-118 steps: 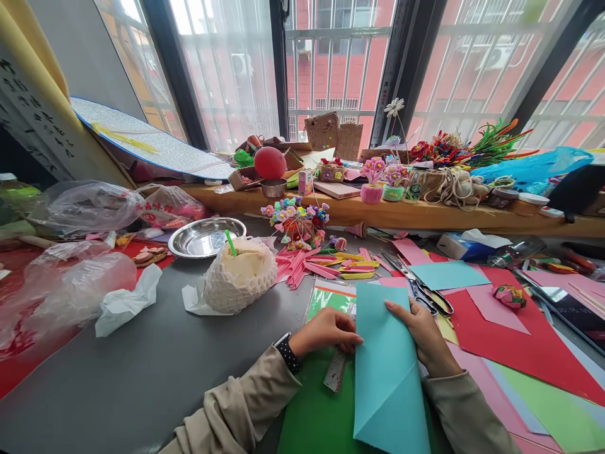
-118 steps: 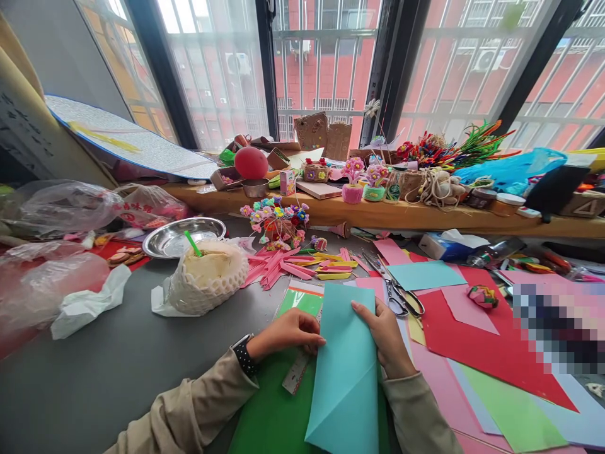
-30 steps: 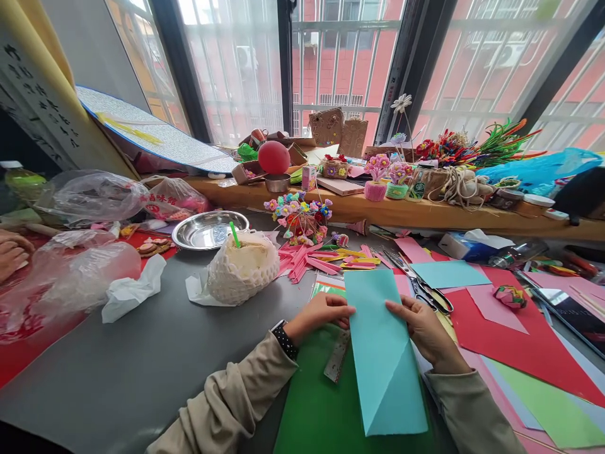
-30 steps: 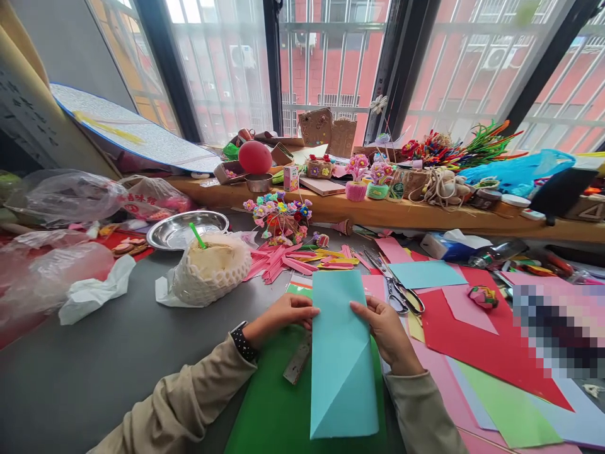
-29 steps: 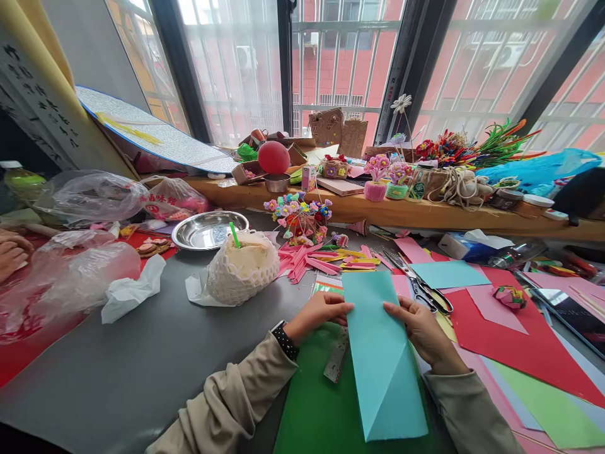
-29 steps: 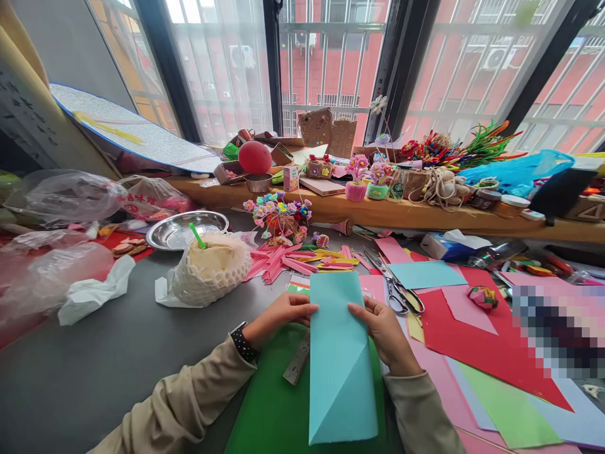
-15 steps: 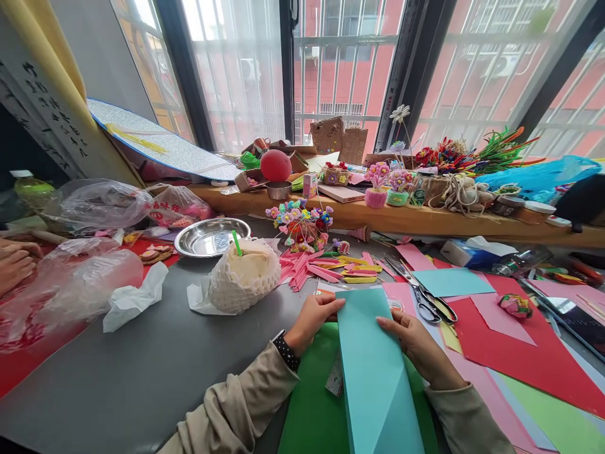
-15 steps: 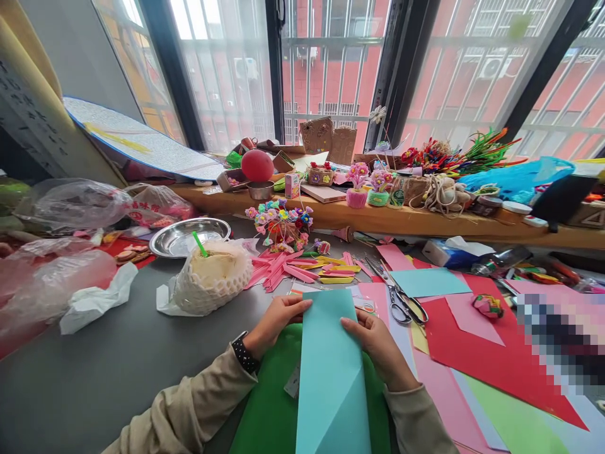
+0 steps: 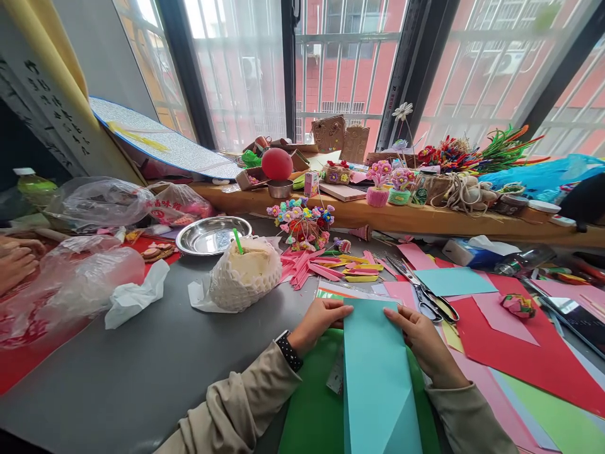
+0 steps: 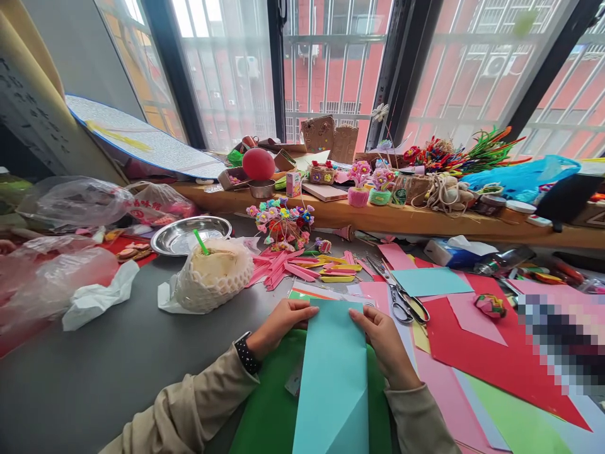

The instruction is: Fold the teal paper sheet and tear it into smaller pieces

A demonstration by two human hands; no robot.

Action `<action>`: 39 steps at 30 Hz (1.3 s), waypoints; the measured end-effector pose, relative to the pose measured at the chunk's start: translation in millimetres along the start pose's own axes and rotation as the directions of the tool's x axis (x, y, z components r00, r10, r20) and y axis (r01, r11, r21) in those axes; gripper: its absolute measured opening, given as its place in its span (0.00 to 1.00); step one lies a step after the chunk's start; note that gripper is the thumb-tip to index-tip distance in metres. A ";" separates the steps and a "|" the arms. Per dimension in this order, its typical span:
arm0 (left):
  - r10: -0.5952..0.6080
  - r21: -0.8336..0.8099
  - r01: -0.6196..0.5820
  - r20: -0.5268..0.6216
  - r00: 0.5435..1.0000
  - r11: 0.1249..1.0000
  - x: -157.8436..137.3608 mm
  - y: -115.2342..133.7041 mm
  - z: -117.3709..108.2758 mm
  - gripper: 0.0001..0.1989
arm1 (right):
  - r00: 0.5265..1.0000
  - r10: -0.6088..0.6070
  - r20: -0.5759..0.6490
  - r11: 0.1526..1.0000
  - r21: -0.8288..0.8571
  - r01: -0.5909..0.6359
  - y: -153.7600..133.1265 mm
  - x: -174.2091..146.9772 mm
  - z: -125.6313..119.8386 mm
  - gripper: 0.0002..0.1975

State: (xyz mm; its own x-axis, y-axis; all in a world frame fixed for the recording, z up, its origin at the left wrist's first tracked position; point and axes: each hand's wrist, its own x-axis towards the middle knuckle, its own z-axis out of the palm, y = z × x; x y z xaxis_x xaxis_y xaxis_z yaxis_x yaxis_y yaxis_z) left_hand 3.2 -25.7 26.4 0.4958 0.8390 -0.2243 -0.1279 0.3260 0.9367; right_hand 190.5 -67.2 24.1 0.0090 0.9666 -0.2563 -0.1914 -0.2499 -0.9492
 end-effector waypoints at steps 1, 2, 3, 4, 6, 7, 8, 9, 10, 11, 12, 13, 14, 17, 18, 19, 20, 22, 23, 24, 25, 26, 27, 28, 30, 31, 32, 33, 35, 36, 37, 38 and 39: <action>-0.001 -0.001 0.001 -0.007 1.000 1.000 0.3 -0.2 -0.2 0.18 | 1.000 -0.004 -0.007 1.000 -0.002 0.004 0.4 0.3 -0.4 0.13; -0.002 -0.002 0.002 -0.021 1.000 1.000 0.7 -0.5 -0.4 0.18 | 1.000 -0.003 -0.013 1.000 0.001 0.003 0.6 0.6 -0.8 0.13; -0.004 -0.004 0.003 -0.039 0.999 1.000 1.2 -1.0 -0.7 0.18 | 1.000 0.001 -0.016 1.000 0.007 -0.001 0.6 0.7 -1.2 0.13; -0.004 -0.006 0.004 -0.057 0.998 1.000 1.7 -1.5 -0.9 0.18 | 1.000 0.006 -0.013 1.000 0.016 -0.006 0.4 0.7 -1.3 0.13; -0.003 -0.010 0.002 -0.083 0.997 1.000 2.7 -2.3 -1.2 0.19 | 1.000 0.016 -0.007 0.999 0.028 -0.016 -0.8 0.0 -1.0 0.12; -0.002 -0.012 0.001 -0.091 0.996 1.000 3.1 -2.5 -1.3 0.19 | 1.000 0.015 -0.011 1.000 0.027 -0.014 -1.6 -0.6 -0.5 0.11; -0.001 -0.012 0.000 -0.093 0.996 1.000 3.3 -2.6 -1.3 0.19 | 1.000 0.010 -0.019 1.000 0.024 -0.009 -2.5 -1.3 0.2 0.11; 0.001 -0.013 -0.002 -0.091 0.996 1.000 3.3 -2.6 -1.2 0.19 | 1.000 0.007 -0.028 1.000 0.023 -0.006 -3.4 -2.0 0.9 0.10; 0.002 -0.014 -0.003 -0.089 0.996 1.000 3.3 -2.5 -1.1 0.19 | 0.999 0.007 -0.032 1.000 0.026 -0.007 -4.2 -2.5 1.6 0.10; 0.004 -0.014 -0.005 -0.084 0.996 1.000 3.1 -2.3 -0.9 0.19 | 0.999 0.012 -0.031 0.999 0.034 -0.011 -4.9 -3.0 2.2 0.10; 0.007 -0.015 -0.008 -0.078 0.997 1.000 2.9 -2.0 -0.8 0.19 | 0.999 0.018 -0.027 0.999 0.043 -0.016 -5.3 -3.2 2.6 0.11; 0.011 -0.016 -0.012 -0.072 0.997 1.000 2.7 -1.8 -0.8 0.19 | 0.999 0.022 -0.026 0.999 0.050 -0.021 -5.5 -3.3 2.8 0.11; 0.015 -0.017 -0.016 -0.068 0.998 1.000 2.4 -1.5 -0.7 0.19 | 0.999 0.023 -0.028 0.998 0.053 -0.022 -5.4 -3.2 2.9 0.12; 0.028 -0.011 -0.028 -0.061 0.998 1.000 1.3 -0.5 -0.5 0.19 | 0.999 0.019 -0.048 0.999 0.041 -0.017 -4.8 -2.5 2.4 0.12; 0.029 -0.007 -0.030 -0.058 0.998 1.000 1.0 -0.1 -0.4 0.19 | 0.998 0.020 -0.052 0.999 0.038 -0.018 -4.6 -2.3 2.2 0.11; 0.029 -0.002 -0.030 -0.057 0.998 1.000 0.8 0.2 -0.4 0.19 | 0.998 0.022 -0.050 0.999 0.035 -0.020 -4.4 -2.0 2.0 0.11; 0.029 0.004 -0.029 -0.054 0.998 1.000 0.6 0.5 -0.4 0.19 | 0.999 0.025 -0.047 0.999 0.034 -0.023 -4.2 -1.8 1.8 0.11; 0.025 0.014 -0.024 -0.052 0.998 1.000 0.6 0.8 -0.6 0.19 | 0.999 0.024 -0.042 0.999 0.028 -0.023 -3.9 -1.3 1.4 0.11; 0.024 0.018 -0.023 -0.053 0.998 1.000 0.8 0.7 -0.7 0.19 | 0.999 0.020 -0.043 1.000 0.021 -0.019 -3.7 -1.1 1.2 0.11; 0.022 0.021 -0.021 -0.054 0.998 1.000 1.0 0.6 -0.8 0.19 | 0.999 0.016 -0.045 1.000 0.013 -0.015 -3.4 -0.9 0.8 0.11; 0.022 0.022 -0.021 -0.054 0.998 1.000 1.3 0.4 -0.9 0.19 | 0.999 0.009 -0.049 1.000 0.003 -0.009 -3.1 -0.7 0.3 0.12; 0.023 0.023 -0.022 -0.054 0.998 1.000 1.5 0.2 -0.9 0.19 | 0.999 0.002 -0.054 1.000 -0.008 -0.002 -2.8 -0.4 -0.2 0.12; 0.024 0.023 -0.023 -0.053 0.998 0.999 1.7 0.0 -0.9 0.19 | 0.998 -0.006 -0.057 1.000 -0.020 0.005 -2.4 -0.2 -0.9 0.12; 0.026 0.024 -0.025 -0.051 0.998 0.999 2.0 -0.1 -0.9 0.19 | 0.998 -0.012 -0.060 1.000 -0.030 0.011 -2.0 0.0 -1.5 0.13; 0.030 0.032 -0.028 -0.052 0.998 0.999 2.4 0.0 -1.0 0.19 | 0.998 -0.024 -0.059 0.999 -0.044 0.022 -1.2 0.4 -2.4 0.13; 0.030 0.038 -0.028 -0.053 0.998 0.999 2.7 0.1 -1.4 0.19 | 0.998 -0.028 -0.057 0.998 -0.051 0.025 -1.0 0.6 -2.6 0.13; 0.026 0.046 -0.024 -0.054 0.998 0.999 3.0 0.2 -2.1 0.18 | 0.998 -0.032 -0.054 0.998 -0.058 0.029 -0.8 0.7 -2.6 0.13; 0.020 0.054 -0.017 -0.055 0.998 0.998 3.3 0.3 -3.1 0.18 | 0.998 -0.038 -0.054 0.997 -0.068 0.034 -0.8 0.7 -2.4 0.13; -0.001 0.086 0.003 -0.030 1.000 0.996 3.9 0.6 -6.0 0.17 | 0.999 -0.030 -0.043 0.996 -0.091 0.026 -1.0 0.4 -1.5 0.13; -0.016 0.117 0.016 -0.004 1.000 0.993 4.2 0.8 -7.6 0.17 | 0.999 -0.017 -0.029 0.995 -0.102 0.014 -1.2 0.2 -0.9 0.13; -0.032 0.153 0.028 0.024 0.999 0.988 4.3 1.1 -9.2 0.17 | 1.000 -0.003 -0.010 0.993 -0.116 0.002 -1.4 -0.1 -0.4 0.13; -0.049 0.192 0.039 0.050 0.998 0.981 4.5 1.5 -10.7 0.17 | 1.000 0.005 0.010 0.991 -0.132 -0.004 -1.5 -0.4 0.1 0.12; -0.065 0.227 0.048 0.068 0.996 0.973 4.5 1.9 -11.9 0.16 | 1.000 0.006 0.028 0.989 -0.151 -0.002 -1.4 -0.7 0.4 0.12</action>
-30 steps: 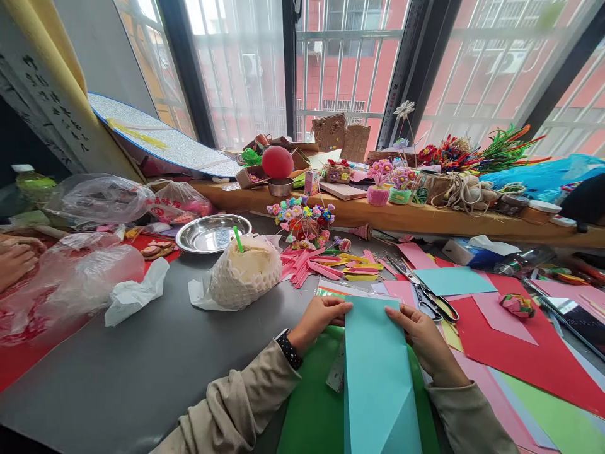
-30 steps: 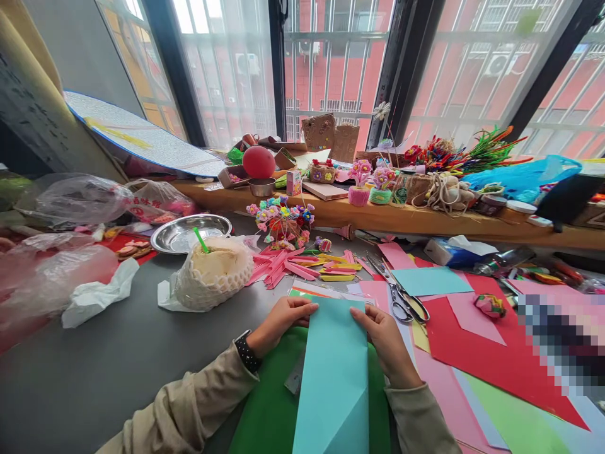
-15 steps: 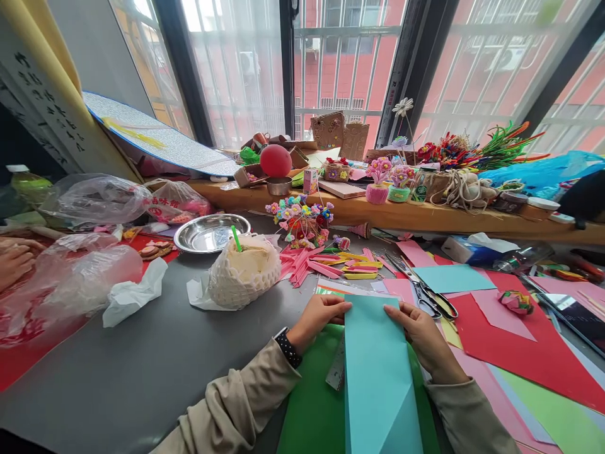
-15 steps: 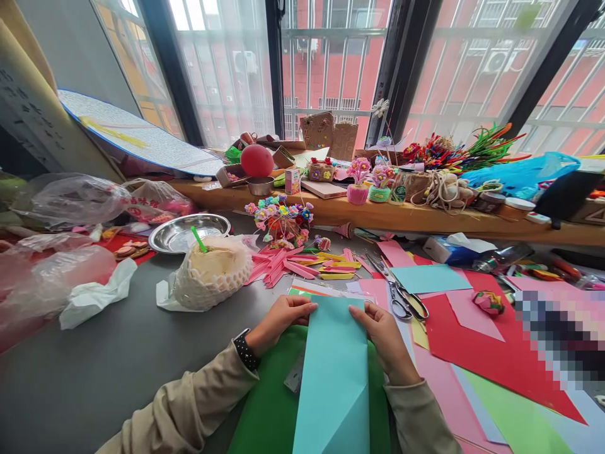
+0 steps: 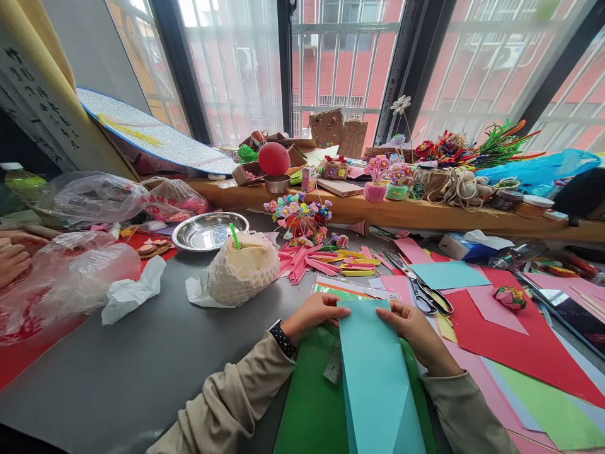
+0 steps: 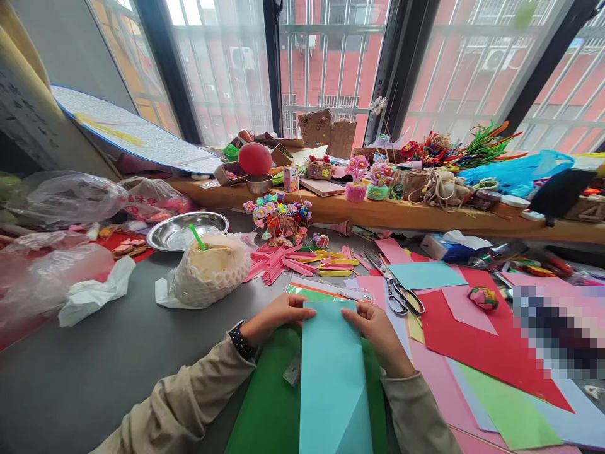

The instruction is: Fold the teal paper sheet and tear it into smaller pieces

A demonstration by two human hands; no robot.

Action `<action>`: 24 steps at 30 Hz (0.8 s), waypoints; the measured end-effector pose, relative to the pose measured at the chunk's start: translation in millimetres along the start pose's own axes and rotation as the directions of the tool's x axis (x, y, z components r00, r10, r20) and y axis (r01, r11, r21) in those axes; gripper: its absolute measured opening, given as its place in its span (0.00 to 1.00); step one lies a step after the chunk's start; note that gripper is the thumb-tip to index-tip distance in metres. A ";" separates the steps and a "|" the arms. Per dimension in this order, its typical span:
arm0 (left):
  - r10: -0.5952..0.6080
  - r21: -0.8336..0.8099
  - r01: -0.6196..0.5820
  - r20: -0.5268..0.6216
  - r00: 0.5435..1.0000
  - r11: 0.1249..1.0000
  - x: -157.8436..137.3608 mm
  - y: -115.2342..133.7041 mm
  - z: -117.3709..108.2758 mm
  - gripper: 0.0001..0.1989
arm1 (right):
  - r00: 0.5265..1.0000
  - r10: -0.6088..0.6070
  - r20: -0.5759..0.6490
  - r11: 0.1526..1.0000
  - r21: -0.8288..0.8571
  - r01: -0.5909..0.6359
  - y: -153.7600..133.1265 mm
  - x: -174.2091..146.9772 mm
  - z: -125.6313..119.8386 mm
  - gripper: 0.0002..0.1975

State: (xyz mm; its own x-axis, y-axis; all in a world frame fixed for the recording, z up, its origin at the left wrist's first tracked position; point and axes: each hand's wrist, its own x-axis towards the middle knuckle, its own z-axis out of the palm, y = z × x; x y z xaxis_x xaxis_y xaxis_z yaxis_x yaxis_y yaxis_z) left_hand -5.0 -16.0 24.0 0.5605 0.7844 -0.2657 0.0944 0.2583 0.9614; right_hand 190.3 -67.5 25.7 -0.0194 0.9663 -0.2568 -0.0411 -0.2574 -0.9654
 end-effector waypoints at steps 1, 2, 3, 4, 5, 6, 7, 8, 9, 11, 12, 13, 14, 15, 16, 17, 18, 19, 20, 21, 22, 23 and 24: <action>-0.011 0.029 0.011 0.015 1.000 1.000 0.0 0.2 -1.1 0.16 | 1.000 -0.010 0.008 1.000 -0.021 0.011 0.1 -0.3 0.3 0.12; -0.020 0.051 0.019 0.023 1.000 0.999 0.1 0.4 -1.8 0.16 | 1.000 -0.026 0.010 0.999 -0.043 0.026 0.2 -0.6 0.6 0.12; -0.024 0.069 0.022 0.031 0.999 0.997 0.2 0.6 -2.4 0.16 | 0.999 -0.036 0.015 0.997 -0.062 0.037 0.3 -0.9 0.8 0.13; -0.024 0.086 0.021 0.038 0.999 0.996 0.5 0.6 -2.8 0.16 | 0.999 -0.038 0.026 0.997 -0.072 0.040 0.4 -1.2 1.0 0.13; -0.021 0.101 0.016 0.045 0.999 0.995 0.8 0.6 -3.0 0.16 | 0.999 -0.036 0.041 0.996 -0.075 0.039 0.3 -1.5 1.1 0.13; -0.017 0.113 0.011 0.050 0.999 0.993 1.1 0.4 -3.3 0.17 | 0.998 -0.031 0.057 0.997 -0.073 0.035 0.1 -1.8 1.2 0.13; -0.015 0.121 0.008 0.051 0.999 0.993 1.5 0.1 -3.5 0.17 | 0.997 -0.023 0.072 0.997 -0.065 0.028 -0.1 -2.1 1.3 0.13; -0.016 0.125 0.009 0.050 0.999 0.992 1.8 -0.2 -3.8 0.17 | 0.997 -0.014 0.082 0.998 -0.056 0.019 -0.4 -2.3 1.3 0.13; -0.019 0.126 0.012 0.049 0.999 0.992 2.1 -0.5 -4.2 0.17 | 0.997 -0.007 0.081 0.999 -0.046 0.011 -0.8 -2.4 1.2 0.13; -0.024 0.131 0.018 0.045 0.999 0.991 2.3 -0.9 -5.3 0.17 | 0.998 0.000 0.069 1.000 -0.030 0.002 -1.3 -2.3 0.8 0.14; -0.023 0.133 0.017 0.041 0.999 0.991 2.2 -1.0 -5.8 0.17 | 0.998 -0.004 0.059 1.000 -0.024 0.006 -1.5 -2.2 0.6 0.14; -0.017 0.134 0.012 0.036 0.999 0.991 2.1 -1.0 -6.4 0.17 | 0.999 -0.014 0.048 1.000 -0.020 0.015 -1.5 -2.1 0.3 0.13; -0.009 0.134 0.005 0.031 0.999 0.991 2.0 -0.9 -7.0 0.17 | 0.999 -0.025 0.038 1.000 -0.017 0.025 -1.5 -2.0 0.0 0.13; -0.002 0.134 -0.001 0.027 1.000 0.991 1.9 -0.8 -7.6 0.17 | 0.999 -0.034 0.032 0.999 -0.017 0.035 -1.4 -1.9 -0.3 0.13; 0.003 0.133 -0.006 0.025 1.000 0.991 1.8 -0.7 -8.1 0.17 | 0.999 -0.040 0.026 0.999 -0.022 0.041 -1.2 -1.8 -0.6 0.12; 0.007 0.132 -0.010 0.025 1.000 0.991 1.9 -0.7 -8.5 0.17 | 0.999 -0.043 0.020 0.999 -0.031 0.044 -0.9 -1.7 -0.8 0.13; 0.008 0.133 -0.012 0.025 1.000 0.991 2.0 -0.6 -8.9 0.17 | 0.999 -0.045 0.016 0.998 -0.041 0.046 -0.6 -1.5 -1.1 0.13; 0.006 0.136 -0.010 0.027 1.000 0.991 2.2 -0.5 -9.2 0.18 | 0.999 -0.046 0.012 0.998 -0.052 0.047 -0.1 -1.3 -1.3 0.13; 0.001 0.140 -0.006 0.032 0.999 0.990 2.4 -0.4 -9.5 0.18 | 0.999 -0.049 0.008 0.997 -0.064 0.050 0.4 -1.0 -1.4 0.13; -0.007 0.146 0.001 0.036 0.999 0.989 2.6 -0.4 -9.6 0.18 | 0.999 -0.053 0.008 0.996 -0.072 0.053 1.0 -0.7 -1.4 0.13; -0.015 0.155 0.009 0.040 0.999 0.988 2.7 -0.4 -9.6 0.19 | 0.998 -0.055 0.014 0.995 -0.078 0.056 1.7 -0.3 -1.4 0.13; -0.024 0.168 0.015 0.047 0.999 0.986 2.7 -0.4 -9.4 0.19 | 0.998 -0.057 0.024 0.995 -0.085 0.059 2.4 0.1 -1.2 0.13; -0.027 0.185 0.016 0.058 0.998 0.983 2.5 -0.5 -9.0 0.19 | 0.998 -0.057 0.036 0.994 -0.091 0.060 3.1 0.3 -0.9 0.13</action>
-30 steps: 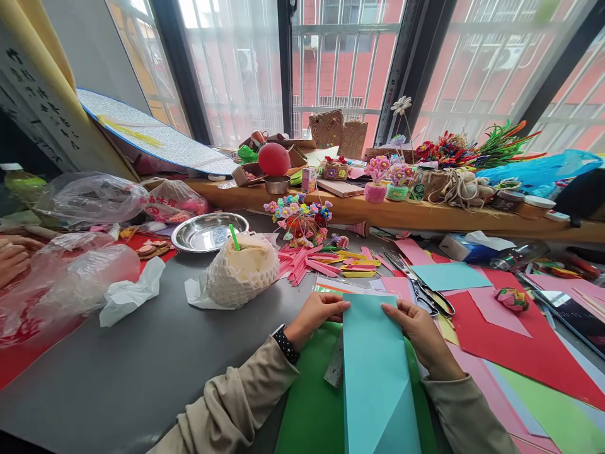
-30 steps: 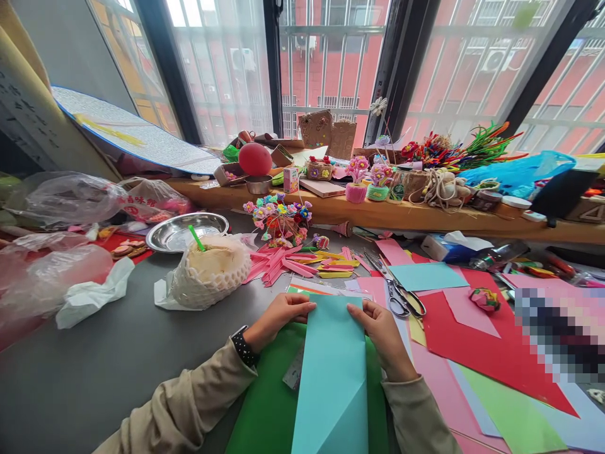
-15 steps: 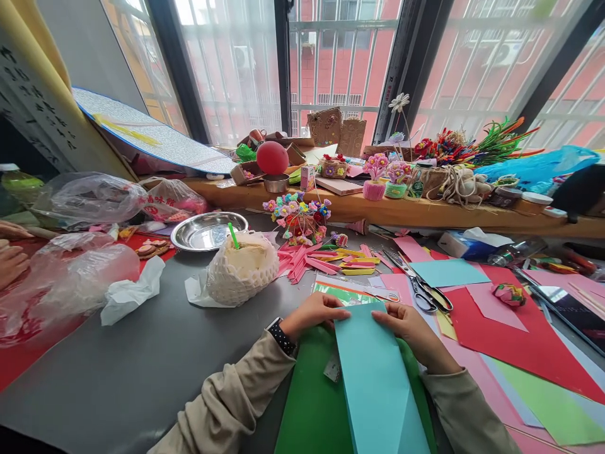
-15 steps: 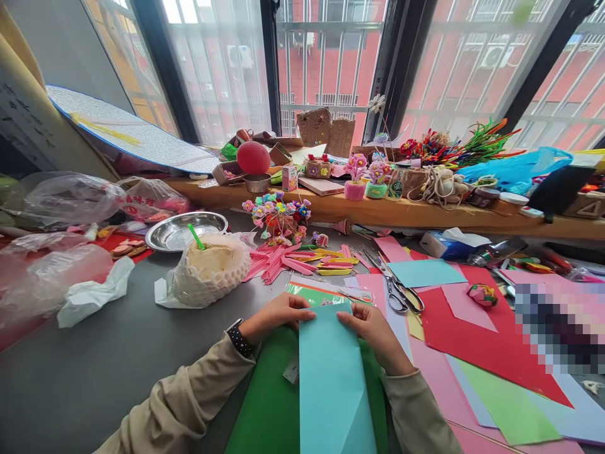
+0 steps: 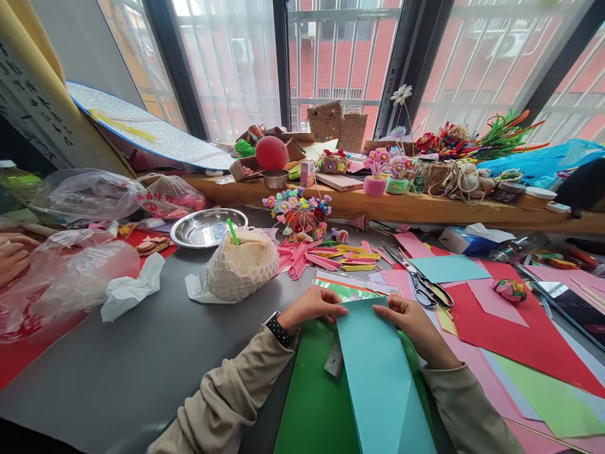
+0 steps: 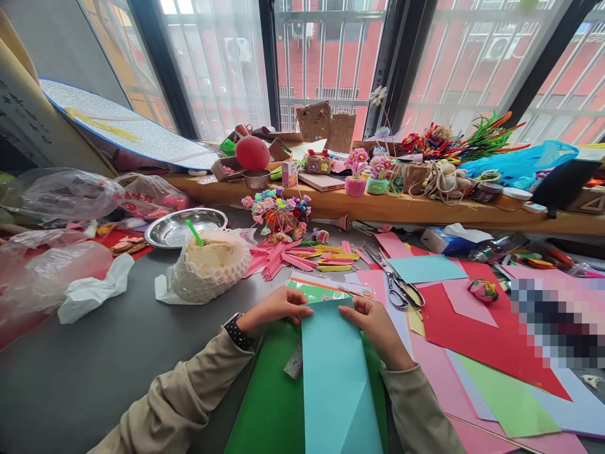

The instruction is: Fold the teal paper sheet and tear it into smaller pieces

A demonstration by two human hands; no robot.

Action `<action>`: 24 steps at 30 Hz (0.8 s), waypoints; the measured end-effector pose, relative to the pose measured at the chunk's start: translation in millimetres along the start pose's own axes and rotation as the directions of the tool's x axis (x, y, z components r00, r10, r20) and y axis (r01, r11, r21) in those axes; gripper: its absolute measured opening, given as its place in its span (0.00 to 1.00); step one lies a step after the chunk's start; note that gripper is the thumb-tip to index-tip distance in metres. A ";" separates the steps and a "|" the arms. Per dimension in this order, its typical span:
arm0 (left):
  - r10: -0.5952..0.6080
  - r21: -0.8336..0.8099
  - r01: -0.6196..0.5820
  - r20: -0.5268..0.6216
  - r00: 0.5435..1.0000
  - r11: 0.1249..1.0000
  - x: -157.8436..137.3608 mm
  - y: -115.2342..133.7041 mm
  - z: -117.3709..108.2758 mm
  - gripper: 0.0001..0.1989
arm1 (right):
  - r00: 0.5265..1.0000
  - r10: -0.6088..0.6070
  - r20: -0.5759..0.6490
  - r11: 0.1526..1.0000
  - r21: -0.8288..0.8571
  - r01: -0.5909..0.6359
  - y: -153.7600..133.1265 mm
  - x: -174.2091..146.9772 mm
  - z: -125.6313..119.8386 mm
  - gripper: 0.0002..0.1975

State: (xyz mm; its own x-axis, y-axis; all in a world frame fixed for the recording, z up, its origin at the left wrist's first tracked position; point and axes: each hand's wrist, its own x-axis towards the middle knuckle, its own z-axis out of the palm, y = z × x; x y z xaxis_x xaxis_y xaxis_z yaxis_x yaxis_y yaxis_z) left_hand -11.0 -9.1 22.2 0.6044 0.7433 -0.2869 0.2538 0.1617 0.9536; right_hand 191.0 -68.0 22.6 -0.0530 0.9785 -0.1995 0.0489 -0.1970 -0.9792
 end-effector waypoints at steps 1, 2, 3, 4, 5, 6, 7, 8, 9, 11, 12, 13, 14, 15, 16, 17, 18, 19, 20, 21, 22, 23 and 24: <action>0.009 0.022 -0.009 0.013 1.000 1.000 -0.4 0.0 0.7 0.18 | 1.000 0.001 0.013 1.000 -0.008 -0.001 0.6 0.1 0.5 0.12; 0.030 0.051 -0.031 0.023 0.999 0.998 -0.9 0.0 1.5 0.18 | 1.000 0.003 0.026 1.000 -0.018 -0.002 1.1 0.1 1.3 0.12; 0.062 0.089 -0.064 0.032 0.998 0.994 -1.5 0.1 2.5 0.17 | 0.999 0.004 0.039 1.000 -0.028 -0.003 1.3 0.1 2.2 0.13; 0.099 0.130 -0.103 0.037 0.994 0.986 -2.2 0.2 3.5 0.16 | 0.999 0.002 0.048 0.999 -0.037 0.000 1.5 -0.1 3.3 0.13; 0.134 0.167 -0.139 0.038 0.990 0.976 -2.8 0.4 4.4 0.15 | 0.999 -0.004 0.054 0.999 -0.047 0.007 1.4 -0.1 4.5 0.13; 0.161 0.194 -0.165 0.035 0.986 0.967 -3.3 0.6 5.2 0.15 | 0.998 -0.012 0.057 0.998 -0.061 0.015 1.4 -0.2 5.9 0.14; 0.175 0.211 -0.178 0.032 0.984 0.961 -3.7 0.8 5.8 0.15 | 0.998 -0.017 0.057 0.997 -0.078 0.021 1.4 -0.1 7.2 0.15; 0.179 0.217 -0.181 0.028 0.983 0.959 -3.9 0.9 6.2 0.15 | 0.998 -0.017 0.056 0.995 -0.096 0.023 1.4 0.0 8.4 0.15; 0.176 0.215 -0.177 0.026 0.984 0.960 -3.9 1.0 6.3 0.14 | 0.998 -0.016 0.054 0.993 -0.114 0.022 1.6 0.2 9.5 0.16; 0.170 0.204 -0.172 0.025 0.985 0.964 -3.5 0.8 6.3 0.14 | 0.998 0.000 0.064 0.991 -0.137 0.009 2.2 0.7 10.8 0.16; 0.169 0.201 -0.170 0.025 0.985 0.965 -3.2 0.6 6.2 0.14 | 0.997 0.006 0.072 0.990 -0.139 0.004 2.5 0.8 11.0 0.16; 0.169 0.199 -0.170 0.023 0.985 0.965 -2.9 0.2 6.1 0.14 | 0.997 0.008 0.078 0.990 -0.138 0.003 2.7 1.0 10.8 0.16; 0.171 0.198 -0.172 0.021 0.985 0.965 -2.5 -0.2 6.1 0.13 | 0.997 0.005 0.079 0.991 -0.136 0.006 2.9 1.2 10.5 0.15; 0.174 0.199 -0.174 0.017 0.985 0.964 -2.1 -0.7 6.1 0.13 | 0.998 -0.003 0.070 0.991 -0.131 0.012 3.0 1.4 9.9 0.14; 0.176 0.201 -0.175 0.014 0.984 0.964 -1.6 -1.3 6.2 0.13 | 0.998 -0.017 0.055 0.992 -0.123 0.023 3.0 1.6 9.3 0.14; 0.179 0.203 -0.178 0.012 0.984 0.963 -1.1 -2.0 6.3 0.13 | 0.999 -0.033 0.034 0.993 -0.111 0.037 3.0 1.9 8.6 0.13; 0.182 0.205 -0.181 0.014 0.983 0.962 -0.6 -2.6 6.4 0.13 | 0.999 -0.048 0.011 0.994 -0.097 0.049 2.9 2.3 8.0 0.12; 0.183 0.206 -0.183 0.017 0.983 0.961 -0.2 -3.2 6.4 0.13 | 0.998 -0.059 -0.011 0.995 -0.083 0.058 3.0 2.6 7.6 0.11; 0.183 0.205 -0.183 0.021 0.983 0.962 0.2 -3.8 6.4 0.13 | 0.997 -0.068 -0.028 0.995 -0.071 0.066 3.0 2.8 7.4 0.11; 0.182 0.205 -0.183 0.023 0.983 0.962 0.4 -4.2 6.3 0.13 | 0.996 -0.075 -0.037 0.995 -0.065 0.073 3.1 3.0 7.3 0.10; 0.181 0.204 -0.183 0.027 0.983 0.962 0.4 -4.5 6.0 0.13 | 0.996 -0.083 -0.042 0.995 -0.065 0.080 3.2 2.9 7.3 0.10; 0.179 0.203 -0.181 0.031 0.983 0.962 0.3 -4.6 5.8 0.13 | 0.995 -0.090 -0.042 0.994 -0.068 0.087 3.3 2.7 7.4 0.10; 0.174 0.201 -0.178 0.036 0.984 0.963 0.0 -4.5 5.5 0.13 | 0.995 -0.096 -0.037 0.993 -0.075 0.093 3.3 2.3 7.4 0.10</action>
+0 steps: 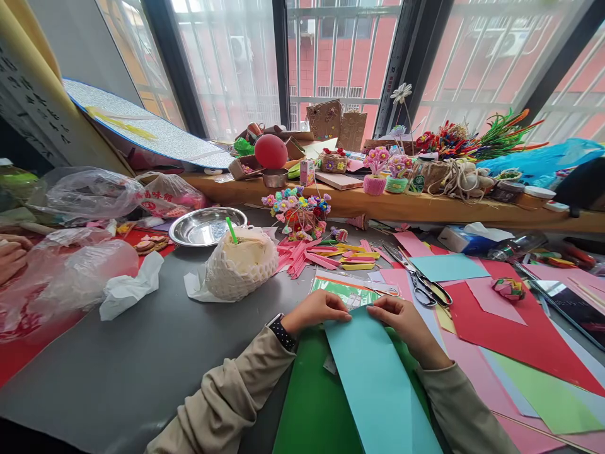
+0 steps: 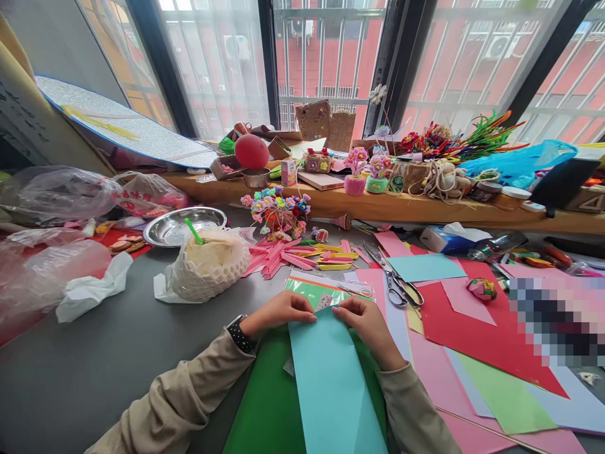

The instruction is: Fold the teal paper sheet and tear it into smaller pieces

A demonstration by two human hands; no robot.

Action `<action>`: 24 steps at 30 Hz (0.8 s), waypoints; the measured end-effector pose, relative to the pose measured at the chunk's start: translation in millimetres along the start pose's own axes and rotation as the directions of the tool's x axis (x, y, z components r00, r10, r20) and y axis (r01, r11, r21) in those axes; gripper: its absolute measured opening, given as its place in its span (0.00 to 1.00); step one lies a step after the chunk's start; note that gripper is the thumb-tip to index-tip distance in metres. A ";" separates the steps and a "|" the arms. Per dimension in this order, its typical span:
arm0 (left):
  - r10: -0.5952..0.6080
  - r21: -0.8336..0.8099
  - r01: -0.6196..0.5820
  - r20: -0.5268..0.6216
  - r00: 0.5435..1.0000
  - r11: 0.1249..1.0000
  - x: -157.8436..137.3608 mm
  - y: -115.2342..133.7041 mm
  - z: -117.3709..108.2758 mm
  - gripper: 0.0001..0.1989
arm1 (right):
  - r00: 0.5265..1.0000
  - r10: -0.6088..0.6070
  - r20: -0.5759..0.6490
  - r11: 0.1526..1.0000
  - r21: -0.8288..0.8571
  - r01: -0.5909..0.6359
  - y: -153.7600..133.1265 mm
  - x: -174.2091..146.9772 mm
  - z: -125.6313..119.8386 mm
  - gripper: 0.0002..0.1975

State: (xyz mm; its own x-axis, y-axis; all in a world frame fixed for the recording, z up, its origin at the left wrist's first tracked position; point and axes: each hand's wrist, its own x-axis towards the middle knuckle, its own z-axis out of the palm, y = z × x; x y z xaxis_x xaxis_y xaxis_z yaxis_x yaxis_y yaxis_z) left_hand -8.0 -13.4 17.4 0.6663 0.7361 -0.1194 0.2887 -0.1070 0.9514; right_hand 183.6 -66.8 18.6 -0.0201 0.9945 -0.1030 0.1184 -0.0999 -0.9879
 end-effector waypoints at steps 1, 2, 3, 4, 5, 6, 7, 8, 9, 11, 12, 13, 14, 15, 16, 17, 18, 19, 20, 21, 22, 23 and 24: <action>-0.003 -0.003 0.003 0.005 1.000 1.000 -0.4 0.2 -0.3 0.13 | 1.000 -0.005 0.005 1.000 -0.008 0.005 -0.1 -0.5 0.0 0.10; -0.006 -0.006 0.006 0.009 1.000 1.000 -0.7 0.5 -0.7 0.13 | 1.000 -0.007 0.009 1.000 -0.014 0.007 -0.4 -1.0 -0.1 0.10; -0.008 -0.007 0.008 0.012 1.000 1.000 -1.1 0.8 -0.9 0.13 | 1.000 -0.007 0.012 1.000 -0.021 0.007 -0.7 -1.4 -0.2 0.10; -0.009 -0.006 0.009 0.011 1.000 1.000 -1.3 1.0 -1.1 0.13 | 1.000 -0.005 0.012 1.000 -0.026 0.006 -1.0 -1.6 -0.4 0.10; -0.009 0.001 0.009 0.007 1.000 1.000 -1.4 1.0 -1.2 0.13 | 1.000 -0.003 0.014 0.999 -0.032 0.004 -1.3 -1.6 -0.5 0.10; -0.008 0.012 0.007 0.003 1.000 1.000 -1.4 1.0 -1.1 0.13 | 1.000 -0.002 0.016 0.999 -0.036 0.002 -1.5 -1.4 -0.5 0.10; -0.005 0.024 0.005 -0.001 1.000 1.000 -1.3 0.8 -1.0 0.13 | 1.000 -0.001 0.019 0.999 -0.039 0.002 -1.6 -1.0 -0.5 0.10; -0.001 0.037 0.001 -0.005 1.000 0.999 -1.2 0.5 -0.8 0.13 | 1.000 -0.002 0.019 0.999 -0.042 0.002 -1.7 -0.5 -0.3 0.10; 0.003 0.050 -0.003 -0.007 1.000 0.999 -1.0 0.3 -0.6 0.13 | 1.000 -0.004 0.017 0.999 -0.044 0.005 -1.6 0.0 -0.1 0.10; 0.001 0.069 0.000 -0.005 1.000 0.998 -0.6 -0.1 -0.5 0.14 | 1.000 -0.013 0.010 0.999 -0.043 0.014 -1.5 0.8 0.4 0.10; -0.005 0.075 0.005 -0.003 1.000 0.997 -0.5 -0.1 -0.5 0.14 | 1.000 -0.017 0.003 0.999 -0.044 0.018 -1.4 0.9 0.7 0.11; -0.011 0.081 0.011 -0.001 1.000 0.997 -0.5 0.0 -0.7 0.14 | 1.000 -0.021 -0.006 0.999 -0.046 0.020 -1.3 0.9 0.8 0.11; -0.015 0.084 0.015 0.001 1.000 0.996 -0.5 0.4 -0.9 0.15 | 1.000 -0.023 -0.014 0.998 -0.051 0.022 -1.2 0.8 0.8 0.11; -0.018 0.084 0.017 0.002 1.000 0.996 -0.7 0.8 -1.1 0.15 | 0.999 -0.024 -0.022 0.998 -0.056 0.022 -1.1 0.6 0.8 0.11; -0.018 0.084 0.018 0.002 1.000 0.996 -0.8 1.4 -1.3 0.15 | 0.999 -0.023 -0.027 0.998 -0.061 0.021 -0.8 0.4 0.8 0.11; -0.020 0.084 0.019 0.003 1.000 0.996 -0.9 2.0 -1.5 0.15 | 0.999 -0.022 -0.028 0.998 -0.063 0.020 -0.5 0.1 0.7 0.11; -0.023 0.084 0.023 0.003 1.000 0.996 -1.1 2.6 -1.5 0.15 | 0.999 -0.023 -0.026 0.998 -0.065 0.021 -0.1 -0.2 0.6 0.11; -0.028 0.084 0.027 0.002 1.000 0.996 -1.1 3.1 -1.4 0.15 | 1.000 -0.023 -0.019 0.998 -0.066 0.022 0.4 -0.4 0.6 0.11; -0.033 0.084 0.033 0.002 0.999 0.996 -1.2 3.5 -1.3 0.15 | 1.000 -0.026 -0.015 0.997 -0.068 0.025 0.8 -0.5 0.6 0.12; -0.040 0.084 0.039 0.002 0.999 0.996 -1.2 3.8 -1.0 0.15 | 0.999 -0.032 -0.013 0.997 -0.070 0.031 1.2 -0.6 0.6 0.12; -0.043 0.081 0.042 0.002 0.999 0.996 -1.1 4.0 -0.7 0.15 | 0.999 -0.038 -0.012 0.997 -0.070 0.038 1.5 -0.5 0.4 0.12; -0.041 0.074 0.041 -0.002 0.999 0.996 -1.0 4.1 -0.4 0.15 | 0.999 -0.041 -0.012 0.997 -0.067 0.040 1.7 -0.4 0.2 0.12; -0.036 0.065 0.037 -0.008 0.999 0.997 -0.9 4.2 -0.1 0.15 | 0.999 -0.037 -0.012 0.997 -0.062 0.036 1.7 -0.3 -0.2 0.12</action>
State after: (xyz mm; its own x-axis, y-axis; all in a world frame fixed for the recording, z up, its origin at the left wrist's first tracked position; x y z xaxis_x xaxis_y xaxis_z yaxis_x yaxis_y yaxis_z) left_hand -7.5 -14.5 21.5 0.6495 0.7451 -0.1517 0.3569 -0.1226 0.9260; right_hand 184.0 -67.3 17.0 -0.0126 0.9978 -0.0653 0.1785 -0.0620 -0.9820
